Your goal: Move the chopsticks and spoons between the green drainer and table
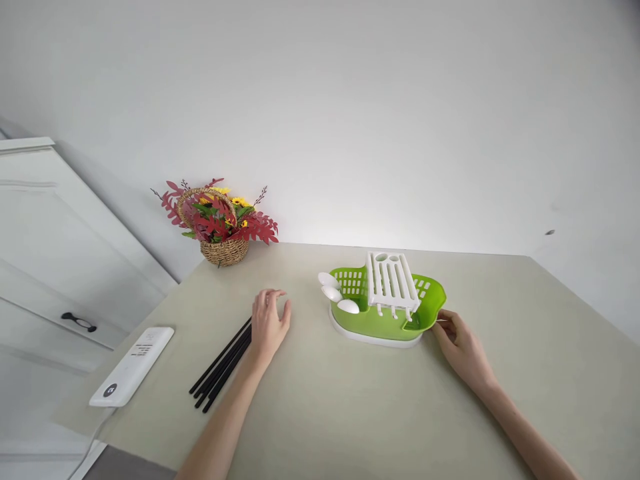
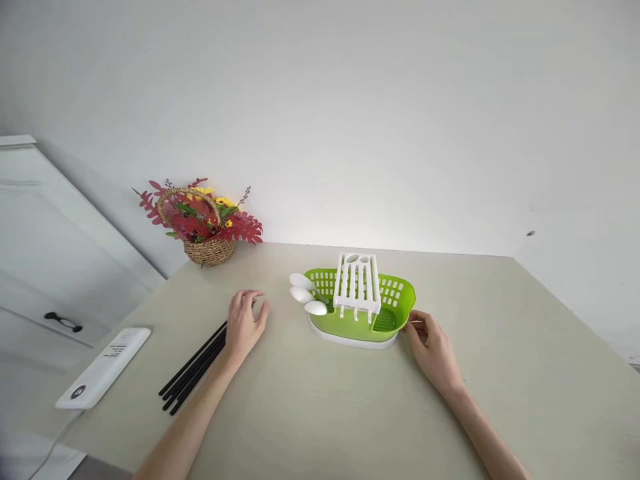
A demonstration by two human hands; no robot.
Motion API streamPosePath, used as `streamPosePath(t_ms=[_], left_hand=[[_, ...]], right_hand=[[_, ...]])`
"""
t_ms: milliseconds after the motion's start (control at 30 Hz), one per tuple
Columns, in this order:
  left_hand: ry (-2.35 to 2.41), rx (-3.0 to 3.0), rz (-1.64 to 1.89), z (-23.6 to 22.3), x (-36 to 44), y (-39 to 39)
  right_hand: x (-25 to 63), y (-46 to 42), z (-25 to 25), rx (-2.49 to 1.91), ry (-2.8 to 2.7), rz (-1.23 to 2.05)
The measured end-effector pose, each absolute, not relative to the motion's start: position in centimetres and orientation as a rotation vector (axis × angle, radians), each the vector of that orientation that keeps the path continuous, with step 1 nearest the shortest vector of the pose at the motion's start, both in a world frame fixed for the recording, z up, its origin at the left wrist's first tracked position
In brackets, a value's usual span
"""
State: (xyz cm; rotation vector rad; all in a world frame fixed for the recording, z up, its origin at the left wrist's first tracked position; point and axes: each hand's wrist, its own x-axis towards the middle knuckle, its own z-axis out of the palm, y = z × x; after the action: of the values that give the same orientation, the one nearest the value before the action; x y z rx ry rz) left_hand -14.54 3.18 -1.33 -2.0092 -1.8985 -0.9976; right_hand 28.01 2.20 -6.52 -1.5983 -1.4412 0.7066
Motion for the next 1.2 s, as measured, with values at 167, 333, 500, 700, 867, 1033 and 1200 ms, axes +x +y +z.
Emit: streamPosePath(t_ms=[167,333,500,700,867,1033,1200], left_hand=[[-1.743,-2.245,-1.304,-1.5,-12.1,2.6],[-1.618,-2.159,-1.621,0.3,-10.3,2.1],[-1.400,-2.171,-1.739,4.1,-7.6,1.3],[-1.187,-2.464,-1.491,7.3,-5.5,1.5],[-1.092,-2.680,-1.288,8.8,-5.4,3.2],[-1.055,-2.872,-1.093,9.8,-5.0,4.7],[-1.042,-2.919,-1.053,9.8,-4.9,6.0]], right_hand=[[28.0,2.1,-6.5,-1.589,-1.446,0.694],[27.9,1.9,-6.1,-1.598,-1.453,0.680],[27.9,2.0,-6.2,-1.582,-1.447,0.689],[28.0,2.3,-6.5,-1.560,-1.446,0.706],[28.0,2.4,-6.6,-1.544,-1.447,0.704],[28.0,2.5,-6.7,-1.523,-1.448,0.708],[27.9,2.5,-6.6,-1.520,-1.451,0.706]])
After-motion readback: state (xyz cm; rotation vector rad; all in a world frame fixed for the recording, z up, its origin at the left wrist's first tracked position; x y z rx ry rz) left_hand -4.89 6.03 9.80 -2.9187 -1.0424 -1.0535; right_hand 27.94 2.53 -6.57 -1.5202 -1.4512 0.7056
